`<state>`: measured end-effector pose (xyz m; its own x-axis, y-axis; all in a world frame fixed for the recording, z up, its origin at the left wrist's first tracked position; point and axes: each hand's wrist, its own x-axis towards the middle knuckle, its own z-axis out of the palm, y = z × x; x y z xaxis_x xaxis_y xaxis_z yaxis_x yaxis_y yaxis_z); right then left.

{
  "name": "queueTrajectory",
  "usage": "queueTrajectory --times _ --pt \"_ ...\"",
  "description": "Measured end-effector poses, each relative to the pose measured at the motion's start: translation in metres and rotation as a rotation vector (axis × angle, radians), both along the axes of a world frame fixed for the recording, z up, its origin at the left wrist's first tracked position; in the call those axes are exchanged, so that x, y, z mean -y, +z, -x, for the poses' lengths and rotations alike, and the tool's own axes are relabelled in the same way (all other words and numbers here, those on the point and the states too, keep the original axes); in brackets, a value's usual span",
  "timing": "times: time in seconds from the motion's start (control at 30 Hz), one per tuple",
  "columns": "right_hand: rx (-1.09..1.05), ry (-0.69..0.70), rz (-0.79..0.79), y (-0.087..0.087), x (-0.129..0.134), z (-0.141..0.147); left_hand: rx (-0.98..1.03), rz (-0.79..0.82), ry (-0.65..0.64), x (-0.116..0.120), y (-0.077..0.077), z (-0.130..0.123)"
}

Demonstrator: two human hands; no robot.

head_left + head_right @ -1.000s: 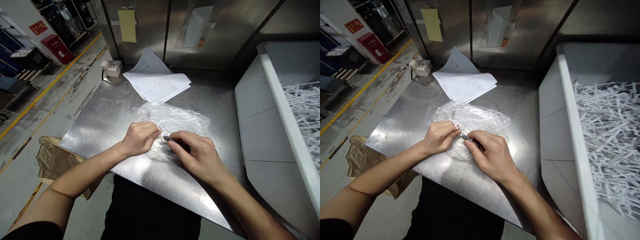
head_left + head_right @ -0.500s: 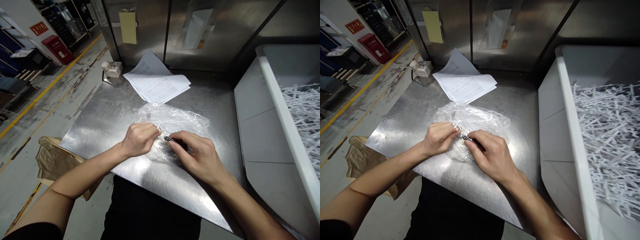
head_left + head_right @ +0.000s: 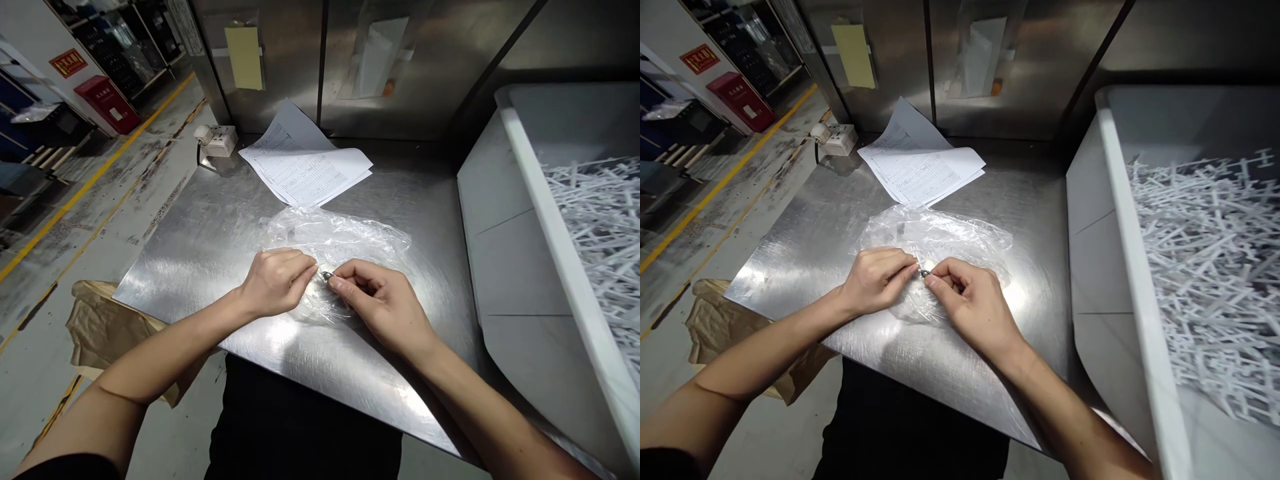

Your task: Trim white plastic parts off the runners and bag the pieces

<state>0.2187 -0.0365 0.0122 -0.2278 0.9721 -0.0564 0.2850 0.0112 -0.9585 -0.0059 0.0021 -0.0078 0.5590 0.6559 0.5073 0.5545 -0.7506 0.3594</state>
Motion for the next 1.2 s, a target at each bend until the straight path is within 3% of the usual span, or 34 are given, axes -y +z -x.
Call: queueTrajectory --times 0.17,0.33,0.8,1.2 --pt "-0.026 0.004 0.042 0.0026 -0.0012 -0.0016 -0.006 0.030 -0.004 0.0005 0.0000 -0.0016" --pt "0.006 -0.032 -0.038 0.0006 -0.0032 -0.0039 0.006 0.055 0.012 0.0006 0.0005 -0.0010" --pt "0.097 -0.098 -0.218 -0.0040 -0.0039 -0.0087 0.008 -0.169 -0.166 0.0034 0.0044 -0.0047" --pt "0.175 -0.085 -0.310 -0.0017 -0.0024 -0.0065 -0.017 -0.182 -0.178 0.0036 0.0054 -0.0060"
